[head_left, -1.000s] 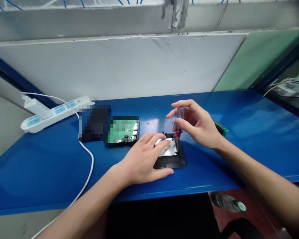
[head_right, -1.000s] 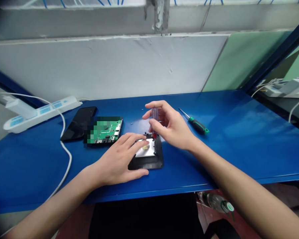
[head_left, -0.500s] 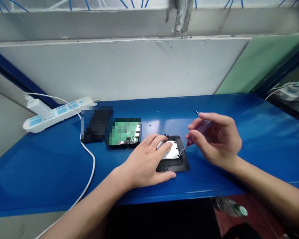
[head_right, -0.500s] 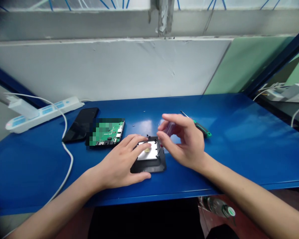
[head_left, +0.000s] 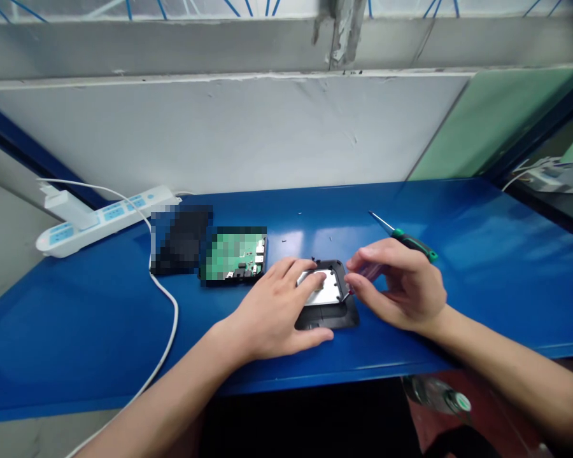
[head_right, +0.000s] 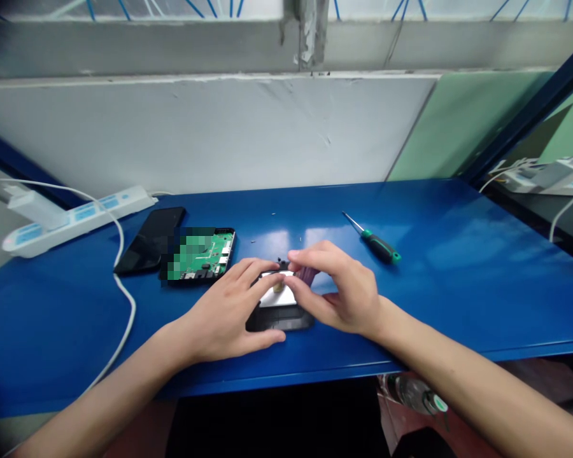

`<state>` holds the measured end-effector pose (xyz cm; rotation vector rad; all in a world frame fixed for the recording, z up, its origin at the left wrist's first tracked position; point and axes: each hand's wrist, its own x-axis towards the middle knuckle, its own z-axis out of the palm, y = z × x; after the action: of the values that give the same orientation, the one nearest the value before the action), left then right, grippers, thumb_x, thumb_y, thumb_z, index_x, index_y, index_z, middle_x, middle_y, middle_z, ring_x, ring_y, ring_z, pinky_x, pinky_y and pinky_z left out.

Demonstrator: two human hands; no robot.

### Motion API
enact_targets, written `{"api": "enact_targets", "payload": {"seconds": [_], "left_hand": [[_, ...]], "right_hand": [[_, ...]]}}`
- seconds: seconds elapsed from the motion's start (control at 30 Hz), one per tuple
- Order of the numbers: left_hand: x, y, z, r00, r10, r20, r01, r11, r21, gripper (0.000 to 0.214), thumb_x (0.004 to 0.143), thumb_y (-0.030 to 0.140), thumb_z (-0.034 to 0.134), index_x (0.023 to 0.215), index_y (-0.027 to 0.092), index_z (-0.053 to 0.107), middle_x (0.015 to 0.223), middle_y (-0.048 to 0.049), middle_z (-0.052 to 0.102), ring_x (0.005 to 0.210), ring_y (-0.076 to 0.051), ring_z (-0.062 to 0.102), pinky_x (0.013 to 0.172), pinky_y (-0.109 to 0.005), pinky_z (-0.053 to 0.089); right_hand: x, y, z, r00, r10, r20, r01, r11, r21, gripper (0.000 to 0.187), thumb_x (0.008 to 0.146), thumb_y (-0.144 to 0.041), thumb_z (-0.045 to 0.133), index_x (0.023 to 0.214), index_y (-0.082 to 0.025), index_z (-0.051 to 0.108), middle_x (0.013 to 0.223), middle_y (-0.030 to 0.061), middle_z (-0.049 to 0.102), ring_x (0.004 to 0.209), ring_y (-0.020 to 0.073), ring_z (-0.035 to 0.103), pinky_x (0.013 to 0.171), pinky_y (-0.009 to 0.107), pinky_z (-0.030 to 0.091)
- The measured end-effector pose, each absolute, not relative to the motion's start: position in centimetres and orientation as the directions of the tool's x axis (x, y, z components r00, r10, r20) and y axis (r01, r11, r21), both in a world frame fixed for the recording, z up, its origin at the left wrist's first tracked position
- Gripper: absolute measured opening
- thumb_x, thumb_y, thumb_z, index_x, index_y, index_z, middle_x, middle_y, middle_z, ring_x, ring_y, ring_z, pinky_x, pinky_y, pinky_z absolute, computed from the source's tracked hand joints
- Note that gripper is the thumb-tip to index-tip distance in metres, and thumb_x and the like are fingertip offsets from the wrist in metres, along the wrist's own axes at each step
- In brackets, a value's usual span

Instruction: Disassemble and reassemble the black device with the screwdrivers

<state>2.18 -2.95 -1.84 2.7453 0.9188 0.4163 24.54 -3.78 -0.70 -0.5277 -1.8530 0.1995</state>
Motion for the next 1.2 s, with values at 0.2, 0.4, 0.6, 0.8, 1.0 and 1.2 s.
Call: {"api": "enact_targets", "payload": {"seconds": [0.2,0.4,0.6,0.8,1.0,1.2], "left_hand": [[2.1,-2.9,-2.0,0.765,0.610,0.208,0.546,-0.785,0.293,0.074,0.081,0.058,0.074,0.136,0.014,0.053,0.139,-0.0176,0.052,0.129,-0.035,0.047,0.112,-0.054,0.041],[2.0,-3.1,-2.0,0.766,0.599,0.234,0.534,-0.795,0.288,0.073,0.080,0.059,0.075,0.134,0.014,0.055,0.138,-0.0175,0.054,0.131,-0.036,0.045,0.114,-0.054,0.041],[2.1,-3.1,-1.9,0.780,0.561,0.276,0.499,-0.825,0.265,0.067,0.082,0.059,0.073,0.130,0.014,0.057,0.137,-0.0164,0.055,0.130,-0.034,0.046,0.113,-0.052,0.041],[2.1,-3.1,-1.8,0.793,0.536,0.290,0.475,-0.841,0.258,0.060,0.083,0.057,0.072,0.124,0.015,0.061,0.135,-0.0164,0.056,0.128,-0.035,0.046,0.111,-0.052,0.042],[2.1,-3.1,-1.8,0.807,0.525,0.272,0.460,-0.846,0.269,0.056,0.083,0.057,0.073,0.122,0.018,0.064,0.134,-0.0152,0.056,0.127,-0.035,0.047,0.111,-0.053,0.042],[2.2,-3.1,-1.7,0.814,0.518,0.262,0.447,-0.847,0.287,0.058,0.082,0.056,0.074,0.126,0.020,0.063,0.134,-0.0142,0.056,0.128,-0.034,0.047,0.112,-0.052,0.041]], "right_hand": [[24.9,-3.9,-1.2,-0.230,0.521,0.822,0.284,0.844,-0.456,0.067,0.083,-0.003,0.070,0.140,-0.032,0.053,0.093,0.0014,0.069,0.067,0.0122,0.066,0.052,0.025,0.059],[24.9,-3.6,-1.4,-0.068,0.632,0.772,0.275,0.755,-0.595,0.053,0.089,-0.010,0.067,0.135,-0.033,0.056,0.096,0.0019,0.068,0.063,0.0121,0.067,0.051,0.027,0.061],[24.6,-2.7,-1.1,0.057,0.701,0.711,0.234,0.682,-0.692,0.038,0.093,-0.016,0.065,0.126,-0.032,0.057,0.092,0.0008,0.068,0.062,0.0128,0.068,0.050,0.027,0.062],[24.5,-2.3,-1.2,0.043,0.754,0.656,0.198,0.637,-0.745,0.036,0.093,-0.017,0.066,0.125,-0.030,0.056,0.093,-0.0006,0.067,0.063,0.0108,0.068,0.052,0.024,0.062],[24.6,-2.3,-1.3,0.023,0.778,0.627,0.200,0.611,-0.766,0.037,0.093,-0.017,0.065,0.127,-0.028,0.056,0.094,0.0000,0.067,0.065,0.0107,0.069,0.054,0.024,0.062],[24.6,-2.3,-1.2,0.010,0.793,0.609,0.187,0.596,-0.780,0.035,0.094,-0.019,0.065,0.127,-0.027,0.055,0.094,0.0000,0.066,0.065,0.0104,0.069,0.054,0.024,0.062]]}}
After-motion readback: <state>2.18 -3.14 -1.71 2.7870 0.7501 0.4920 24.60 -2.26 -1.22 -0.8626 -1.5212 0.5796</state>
